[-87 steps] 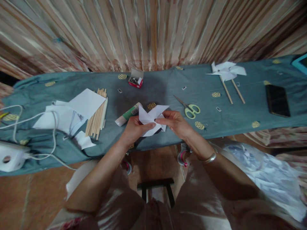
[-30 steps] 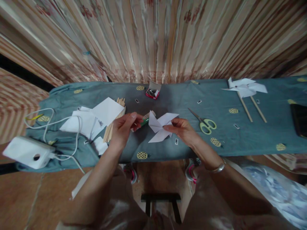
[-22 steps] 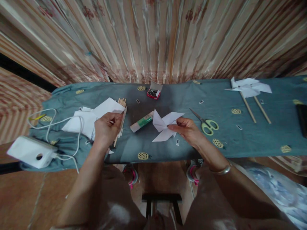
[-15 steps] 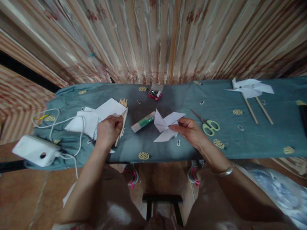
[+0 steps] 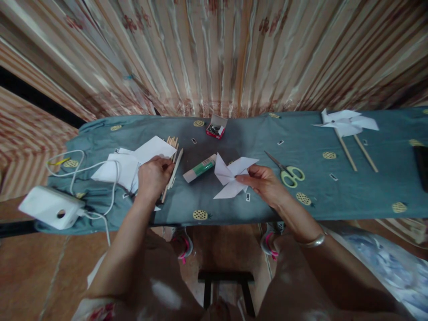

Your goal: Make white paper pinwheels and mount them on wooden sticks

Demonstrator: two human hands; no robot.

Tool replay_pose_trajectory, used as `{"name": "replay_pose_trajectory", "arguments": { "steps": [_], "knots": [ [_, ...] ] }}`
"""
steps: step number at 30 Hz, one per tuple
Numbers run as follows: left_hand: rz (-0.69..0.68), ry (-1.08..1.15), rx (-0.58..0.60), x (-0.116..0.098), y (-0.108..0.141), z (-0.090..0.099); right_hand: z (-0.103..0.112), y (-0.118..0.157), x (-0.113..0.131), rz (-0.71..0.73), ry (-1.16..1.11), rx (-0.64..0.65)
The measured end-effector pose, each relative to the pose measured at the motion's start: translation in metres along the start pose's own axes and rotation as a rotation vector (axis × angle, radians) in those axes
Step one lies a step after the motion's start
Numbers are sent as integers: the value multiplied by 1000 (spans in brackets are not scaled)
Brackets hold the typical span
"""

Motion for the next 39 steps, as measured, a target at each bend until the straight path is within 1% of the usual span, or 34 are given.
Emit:
{"name": "replay_pose_trajectory", "arguments": {
  "steps": [5, 9, 12, 15, 18, 20, 22, 24, 26, 27, 29, 30, 33, 35, 37, 39],
  "knots": [
    [51, -106, 29, -7, -4, -1, 0, 0, 1, 24, 20, 19],
    [39, -155, 23, -13, -7, -2, 1, -1, 2, 30, 21, 8],
    [37, -157, 26, -16, -8, -4, 1, -1, 3, 33, 25, 2],
    [66, -106, 22, -13, -10, -4, 1, 0, 4, 28, 11, 0],
    [115, 35, -38, -5, -11, 0, 2, 1, 4, 27, 0, -5],
    [163, 203, -108, 2, -10, 6, 2, 2, 4, 36, 2, 0],
    [194, 417, -183, 6, -8, 13, 0, 4, 6, 52, 7, 9],
    [168, 631, -240, -1, -3, 21, -3, 7, 10, 80, 19, 17],
    [92, 786, -267, -18, 4, 29, -6, 13, 17, 122, 42, 20],
    [49, 819, -265, -29, 10, 32, -8, 17, 21, 147, 55, 23],
    [19, 924, -203, -48, 23, 28, -12, 26, 30, 202, 89, 28],
    [28, 1003, -137, -57, 29, 21, -14, 31, 35, 232, 111, 31],
    [100, 1281, 81, -81, 50, -10, -18, 46, 44, 300, 186, 25],
    [156, 1428, 229, -97, 61, -34, -18, 55, 47, 324, 218, 20],
    [241, 1570, 333, -110, 70, -55, -19, 64, 50, 340, 270, 23],
    [364, 1669, 401, -116, 79, -74, -21, 73, 56, 377, 385, 24]
  ]
}}
Point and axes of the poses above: each hand's wrist, its own y-axis away from the middle knuckle, its own z-axis out of the back of the hand, x = y × z, the point moved 10 cm from there along -y, towards the middle knuckle, and after that the axes turned 9 degrees about y, right-handed, at the moved point
